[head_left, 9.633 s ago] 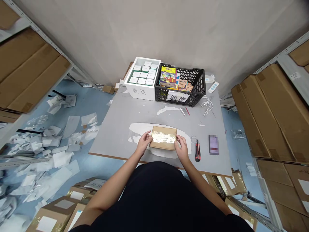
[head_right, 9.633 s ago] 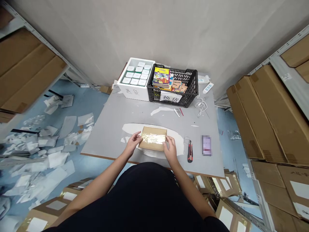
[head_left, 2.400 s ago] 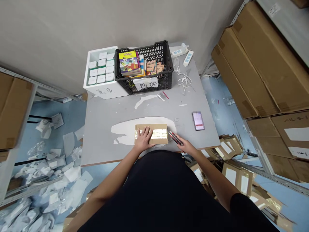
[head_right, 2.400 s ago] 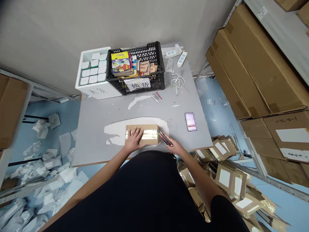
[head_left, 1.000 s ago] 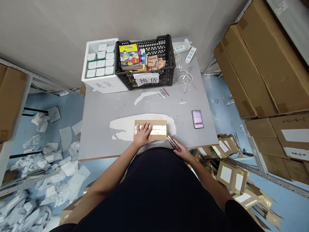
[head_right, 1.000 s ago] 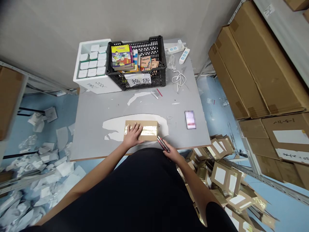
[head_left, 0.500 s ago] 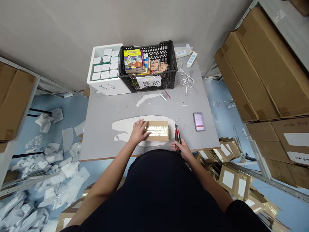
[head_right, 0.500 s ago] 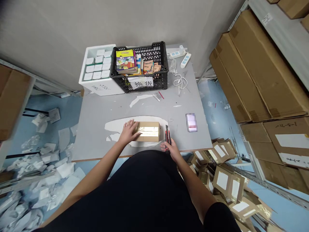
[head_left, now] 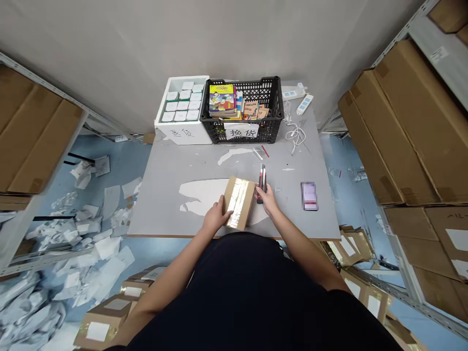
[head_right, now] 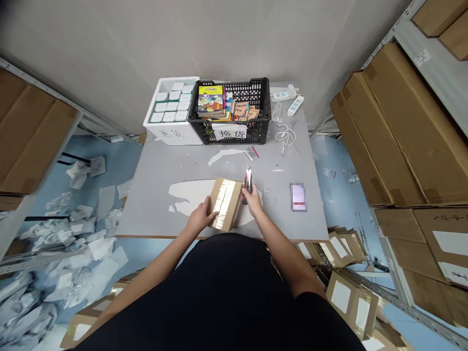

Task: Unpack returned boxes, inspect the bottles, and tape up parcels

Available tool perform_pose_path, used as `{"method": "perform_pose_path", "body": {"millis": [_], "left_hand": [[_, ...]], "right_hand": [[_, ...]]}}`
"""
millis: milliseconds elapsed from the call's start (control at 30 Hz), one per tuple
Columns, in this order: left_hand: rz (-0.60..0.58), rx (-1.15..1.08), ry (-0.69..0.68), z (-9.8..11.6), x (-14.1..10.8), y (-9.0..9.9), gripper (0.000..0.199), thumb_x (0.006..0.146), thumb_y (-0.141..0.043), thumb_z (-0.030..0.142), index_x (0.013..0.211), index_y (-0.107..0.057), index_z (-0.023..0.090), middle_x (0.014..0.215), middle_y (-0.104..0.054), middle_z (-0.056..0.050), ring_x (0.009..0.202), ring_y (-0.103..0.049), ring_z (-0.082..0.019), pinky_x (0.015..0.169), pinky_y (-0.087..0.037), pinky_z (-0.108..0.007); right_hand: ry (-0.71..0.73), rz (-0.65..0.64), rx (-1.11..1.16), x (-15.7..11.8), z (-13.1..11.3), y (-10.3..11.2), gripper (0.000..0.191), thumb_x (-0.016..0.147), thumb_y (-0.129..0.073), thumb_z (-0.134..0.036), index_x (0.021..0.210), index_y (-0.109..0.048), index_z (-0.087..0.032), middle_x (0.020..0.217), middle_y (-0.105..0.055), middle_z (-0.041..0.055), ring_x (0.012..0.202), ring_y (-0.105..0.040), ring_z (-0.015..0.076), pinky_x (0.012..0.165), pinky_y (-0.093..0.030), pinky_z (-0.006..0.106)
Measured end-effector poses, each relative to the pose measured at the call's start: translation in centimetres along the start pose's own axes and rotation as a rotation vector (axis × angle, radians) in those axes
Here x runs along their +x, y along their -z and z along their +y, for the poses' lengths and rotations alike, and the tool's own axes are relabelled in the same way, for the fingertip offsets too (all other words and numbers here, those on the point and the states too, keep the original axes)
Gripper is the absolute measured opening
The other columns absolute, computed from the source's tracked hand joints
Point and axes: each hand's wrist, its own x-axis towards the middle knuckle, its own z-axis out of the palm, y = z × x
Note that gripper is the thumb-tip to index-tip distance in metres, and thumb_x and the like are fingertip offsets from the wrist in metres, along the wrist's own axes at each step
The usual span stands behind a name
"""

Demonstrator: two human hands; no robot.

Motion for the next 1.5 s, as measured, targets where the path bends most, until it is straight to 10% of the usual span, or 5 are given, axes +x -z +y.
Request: {"method": "perform_pose_path", "body": {"millis": [200, 367, 600, 1033, 1500], "left_hand": [[-0.044, -0.025, 0.02, 0.9, -0.7, 0.5, 0.077, 0.091, -0.041, 0.061, 0.153, -0.018, 0.022, 0.099, -0.071, -0.009, 0.085, -0.068, -0.027, 0.069, -0.047, -0.033], [0.171, -0.05, -0.109, -1.3, 3.6, 3.2, 0.074, 0.088, -0.052, 0.055, 0.15, -0.029, 0.021, 0.137, -0.052, -0.015, 0.124, -0.051, -0.031, 0.092, -0.046, -0.038], [0.014, -0.07, -0.207, -1.7, 8.5, 3.9, 0.082, 0.084, -0.059, 0.052, 0.151, -0.025, 0.018, 0.139, -0.05, -0.015, 0.124, -0.05, -0.03, 0.094, -0.045, -0.036], [-0.022, 0.134, 0.055, -1.3, -0.8, 2.2, 0.084, 0.087, -0.044, 0.067, 0.152, -0.018, 0.02, 0.104, -0.066, -0.014, 0.092, -0.066, -0.031, 0.075, -0.048, -0.036], [0.028, 0.238, -0.578, 2.1, 2.3, -0.2, 0.094, 0.077, -0.068, 0.058, 0.152, -0.026, 0.022, 0.16, -0.02, -0.018, 0.148, -0.012, -0.037, 0.117, -0.015, -0.058]], "right_hand": [[0.003, -0.162, -0.062, 3.1, -1.1, -3.2, 0.042, 0.069, -0.072, -0.045, 0.101, -0.056, -0.023, 0.106, -0.07, 0.0034, 0.095, -0.066, 0.0187, 0.079, -0.054, 0.032], [-0.06, 0.044, -0.174, -2.9, 0.7, 2.0, 0.048, 0.068, -0.072, -0.047, 0.105, -0.054, -0.022, 0.092, -0.069, 0.0023, 0.086, -0.069, 0.0199, 0.071, -0.056, 0.031], [-0.293, 0.055, 0.011, -10.3, 3.8, 3.9, 0.052, 0.064, -0.076, -0.053, 0.101, -0.053, -0.023, 0.096, -0.069, 0.0048, 0.081, -0.07, 0.0223, 0.065, -0.058, 0.034], [0.002, 0.062, -0.094, -1.3, -0.2, 3.3, 0.042, 0.07, -0.07, -0.047, 0.101, -0.055, -0.022, 0.095, -0.068, 0.0031, 0.082, -0.066, 0.0183, 0.072, -0.054, 0.031], [-0.181, -0.112, -0.378, -8.5, 0.9, 9.0, 0.076, 0.076, -0.063, -0.033, 0.147, -0.037, -0.028, 0.092, -0.068, 0.0005, 0.043, -0.05, 0.0062, 0.036, -0.042, 0.019]]}}
